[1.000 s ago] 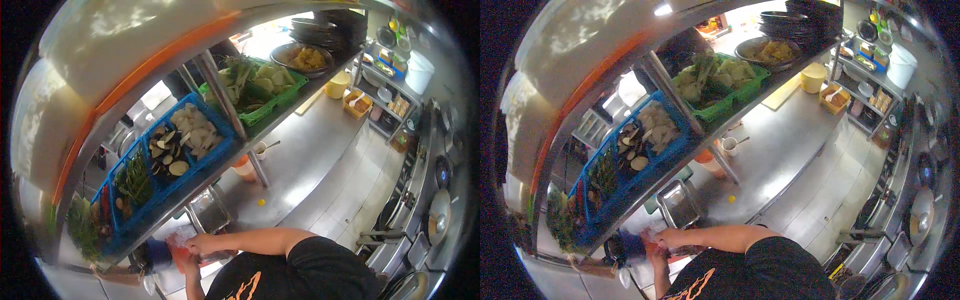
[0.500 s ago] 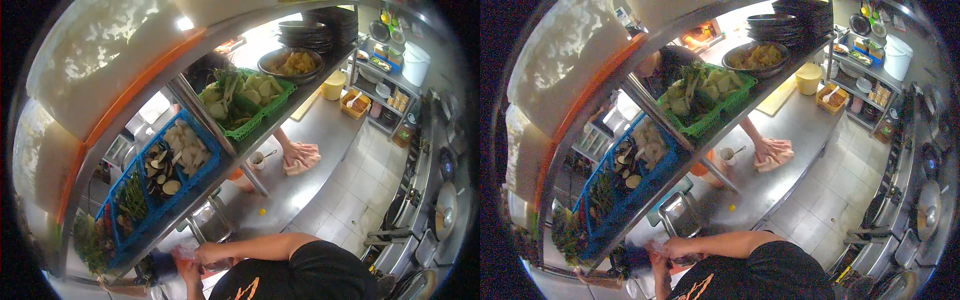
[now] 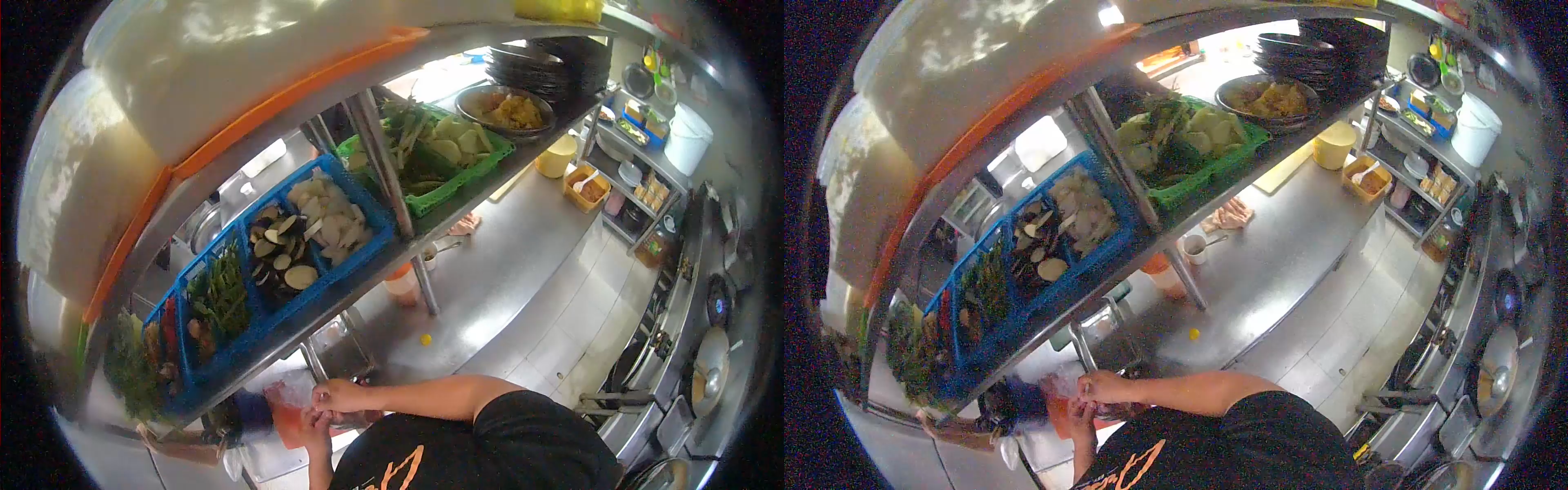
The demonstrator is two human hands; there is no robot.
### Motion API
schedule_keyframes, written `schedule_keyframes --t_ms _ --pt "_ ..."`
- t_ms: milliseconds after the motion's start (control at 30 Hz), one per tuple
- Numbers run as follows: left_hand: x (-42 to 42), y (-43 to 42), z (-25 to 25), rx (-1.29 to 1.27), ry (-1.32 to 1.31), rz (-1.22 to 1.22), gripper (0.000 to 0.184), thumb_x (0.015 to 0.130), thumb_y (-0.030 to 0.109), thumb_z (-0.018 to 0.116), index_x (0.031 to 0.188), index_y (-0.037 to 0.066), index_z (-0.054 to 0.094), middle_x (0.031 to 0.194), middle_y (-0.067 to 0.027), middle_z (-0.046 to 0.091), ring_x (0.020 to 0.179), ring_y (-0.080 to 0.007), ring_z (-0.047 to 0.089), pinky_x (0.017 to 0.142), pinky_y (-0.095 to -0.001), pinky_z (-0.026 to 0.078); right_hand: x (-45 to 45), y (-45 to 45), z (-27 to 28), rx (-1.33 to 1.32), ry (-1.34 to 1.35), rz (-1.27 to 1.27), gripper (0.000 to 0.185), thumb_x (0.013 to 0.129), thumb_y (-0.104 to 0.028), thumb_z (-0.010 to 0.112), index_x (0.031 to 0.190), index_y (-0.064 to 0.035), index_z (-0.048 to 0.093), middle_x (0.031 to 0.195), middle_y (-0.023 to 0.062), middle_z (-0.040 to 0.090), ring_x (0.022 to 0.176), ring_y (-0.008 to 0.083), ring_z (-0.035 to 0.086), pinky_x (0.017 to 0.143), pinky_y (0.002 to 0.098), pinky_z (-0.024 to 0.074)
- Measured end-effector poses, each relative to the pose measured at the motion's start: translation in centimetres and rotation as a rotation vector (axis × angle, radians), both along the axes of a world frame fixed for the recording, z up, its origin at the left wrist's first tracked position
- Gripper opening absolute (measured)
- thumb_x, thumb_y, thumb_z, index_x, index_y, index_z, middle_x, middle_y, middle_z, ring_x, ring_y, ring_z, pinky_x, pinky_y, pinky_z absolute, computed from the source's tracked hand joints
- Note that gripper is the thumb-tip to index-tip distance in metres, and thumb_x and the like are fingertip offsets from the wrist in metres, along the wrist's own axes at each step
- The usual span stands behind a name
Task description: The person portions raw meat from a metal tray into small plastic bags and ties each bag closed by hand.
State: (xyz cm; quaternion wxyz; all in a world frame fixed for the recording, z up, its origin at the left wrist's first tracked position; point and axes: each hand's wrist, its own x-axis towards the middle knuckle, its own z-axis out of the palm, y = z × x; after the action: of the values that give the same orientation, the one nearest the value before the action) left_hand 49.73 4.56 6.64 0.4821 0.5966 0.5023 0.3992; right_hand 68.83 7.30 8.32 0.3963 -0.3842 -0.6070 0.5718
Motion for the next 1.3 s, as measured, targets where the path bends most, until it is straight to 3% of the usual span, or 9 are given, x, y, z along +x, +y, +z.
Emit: schedule_keyframes --t_ms 100,300,500,567,667,867,1067,1167,1300 --pt "-3.6 2.3 -4.9 -0.038 -0.059 -0.036 0.017 0.085 0.011 0.072 0.096 0.000 0.065 0.103 -0.0056 0.057 0.094 -0.0173 0.058 0.083 -0.0293 0.048 -1.0 0.4 -1.9 0.092 -0.047 -0.104 0.021 0.086 -0.023 0.061 0.095 -0.0045 0.066 0.079 0.0128 0.071 0.066 0.0246 0.070 0.066 0.0383 0.0547" --pt "-0.7 1.9 -0.1 0.229 0.221 -0.059 0.014 0.084 0.015 0.073 0.087 0.003 0.068 0.087 -0.0099 0.066 0.080 -0.0206 0.061 0.072 -0.0344 0.049 0.3 -1.3 0.5 0.456 -0.301 -0.276 0.018 0.088 -0.019 0.061 0.097 -0.0055 0.067 0.089 0.0168 0.069 0.084 0.0317 0.068 0.077 0.0416 0.0541" --pt "0.0 2.3 1.8 0.259 0.559 -0.116 0.021 0.081 0.026 0.069 0.079 0.005 0.069 0.080 -0.0117 0.065 0.080 -0.0298 0.063 0.074 -0.0418 0.047 2.7 -0.7 -0.3 0.679 -0.750 0.041 0.022 0.081 -0.021 0.059 0.092 -0.0039 0.067 0.086 0.0178 0.065 0.084 0.0320 0.066 0.074 0.0450 0.0548" --pt "0.0 2.1 1.0 0.395 0.536 -0.033 0.018 0.081 0.024 0.070 0.078 0.005 0.069 0.078 -0.0107 0.065 0.080 -0.0292 0.062 0.073 -0.0417 0.047 2.8 -1.0 3.5 0.542 -0.937 0.135 0.018 0.078 -0.017 0.061 0.089 -0.0047 0.068 0.087 0.0166 0.066 0.085 0.0321 0.066 0.075 0.0457 0.0549" --pt "-0.1 1.7 2.5 0.239 0.502 -0.030 0.017 0.082 0.023 0.070 0.084 0.006 0.069 0.087 -0.0112 0.065 0.087 -0.0300 0.063 0.079 -0.0401 0.048 2.7 -0.9 6.7 0.613 -0.883 0.186 0.014 0.077 -0.015 0.062 0.086 -0.0046 0.067 0.088 0.0163 0.066 0.087 0.0335 0.066 0.078 0.0446 0.0546" --pt "-0.5 1.9 0.7 0.411 0.474 0.020 0.017 0.081 0.023 0.071 0.084 0.007 0.070 0.086 -0.0099 0.066 0.086 -0.0293 0.063 0.076 -0.0396 0.050 2.2 -0.2 5.2 0.600 -0.762 0.201 0.016 0.087 -0.019 0.062 0.094 -0.0048 0.065 0.089 0.0156 0.064 0.085 0.0358 0.065 0.074 0.0465 0.0522" --pt "-0.7 1.8 1.8 0.345 0.504 -0.014 0.017 0.081 0.025 0.070 0.081 0.008 0.071 0.084 -0.0084 0.066 0.084 -0.0282 0.064 0.075 -0.0404 0.050 1.4 0.7 4.6 0.693 -0.945 0.271 0.017 0.086 -0.017 0.063 0.093 -0.0012 0.063 0.086 0.0170 0.065 0.083 0.0367 0.065 0.074 0.0466 0.0525" --pt "-0.5 2.0 1.4 0.313 0.514 -0.006 0.019 0.081 0.028 0.068 0.081 0.009 0.069 0.088 -0.0089 0.066 0.090 -0.0299 0.063 0.079 -0.0428 0.048 0.9 0.7 5.7 0.368 -0.681 0.231 0.015 0.086 -0.016 0.057 0.092 -0.0028 0.061 0.089 0.0192 0.065 0.087 0.0386 0.065 0.079 0.0489 0.0523" --pt "-0.4 1.9 0.8 0.315 0.534 0.015 0.018 0.080 0.028 0.068 0.081 0.011 0.070 0.088 -0.0082 0.066 0.091 -0.0303 0.063 0.080 -0.0431 0.047 0.6 0.5 6.2 0.400 -0.757 0.277 0.018 0.086 -0.015 0.056 0.097 -0.0025 0.062 0.092 0.0201 0.065 0.088 0.0390 0.065 0.079 0.0489 0.0525"
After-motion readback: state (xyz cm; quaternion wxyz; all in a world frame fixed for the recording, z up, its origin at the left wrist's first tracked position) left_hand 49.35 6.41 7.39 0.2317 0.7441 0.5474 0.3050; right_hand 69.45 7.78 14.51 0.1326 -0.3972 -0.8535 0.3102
